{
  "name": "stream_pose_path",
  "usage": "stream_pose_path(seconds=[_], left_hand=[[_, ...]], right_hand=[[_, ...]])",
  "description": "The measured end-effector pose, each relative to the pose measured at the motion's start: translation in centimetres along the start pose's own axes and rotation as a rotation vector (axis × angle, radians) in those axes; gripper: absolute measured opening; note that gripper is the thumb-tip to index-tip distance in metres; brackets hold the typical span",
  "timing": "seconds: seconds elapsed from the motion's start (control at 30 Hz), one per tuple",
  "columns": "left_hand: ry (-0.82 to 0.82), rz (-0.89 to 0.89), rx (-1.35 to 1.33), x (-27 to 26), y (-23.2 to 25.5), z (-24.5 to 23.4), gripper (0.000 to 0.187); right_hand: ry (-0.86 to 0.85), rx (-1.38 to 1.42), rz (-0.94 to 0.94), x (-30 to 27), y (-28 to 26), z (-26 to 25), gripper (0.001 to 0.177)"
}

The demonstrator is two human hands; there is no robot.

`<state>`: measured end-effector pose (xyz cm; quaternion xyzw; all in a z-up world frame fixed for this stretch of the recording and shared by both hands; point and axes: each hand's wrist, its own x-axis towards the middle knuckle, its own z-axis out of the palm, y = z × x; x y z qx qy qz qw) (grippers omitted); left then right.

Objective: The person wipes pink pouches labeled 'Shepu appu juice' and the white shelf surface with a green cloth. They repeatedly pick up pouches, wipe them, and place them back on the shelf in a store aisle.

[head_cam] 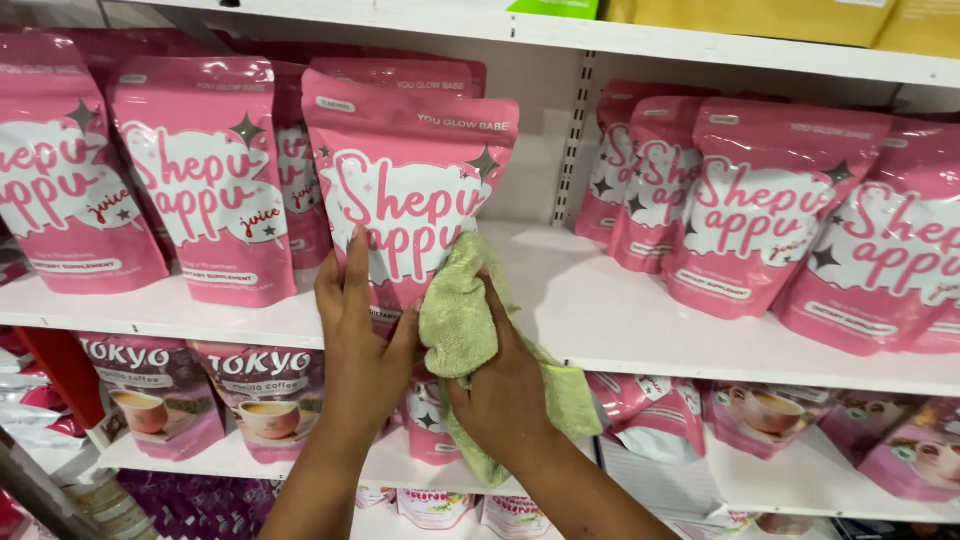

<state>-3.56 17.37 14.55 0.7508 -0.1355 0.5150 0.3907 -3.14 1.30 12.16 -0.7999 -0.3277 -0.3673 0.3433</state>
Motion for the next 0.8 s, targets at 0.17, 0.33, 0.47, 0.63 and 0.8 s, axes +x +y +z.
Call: stream_pose_path(seconds=[0.17, 0.33, 0.47, 0.63, 0.8], left_hand=[[-0.064, -0.025, -0.027, 0.8, -2.2, 0.8, 0.090], [-0.107, -0.041, 0.101, 1.2, -3.4, 2.2, 0.086], [-0.097, -0.094, 0.159, 1.8, -3.0, 2.2, 0.086], [-0.067, -0.139, 0.117, 2.3, -3.9, 2.7, 0.092], [-0.036, -0.100, 0.132, 2.2, -3.7, 2.9, 0.088]], right_hand=[[-0.064, -0.099, -0.007, 1.4, -0.7, 0.8, 0.078], [-0.106, -0.322, -0.067, 2.2, -0.5, 1.2, 0.073], [-0.175, -0.318, -0.011, 3.6, -1.8, 0.4, 0.074], [-0.269, -0.260, 0.059, 4.6, -2.0, 0.2, 0.069], [-0.275, -0.270, 0.043, 4.6, -1.7, 0.4, 0.066]])
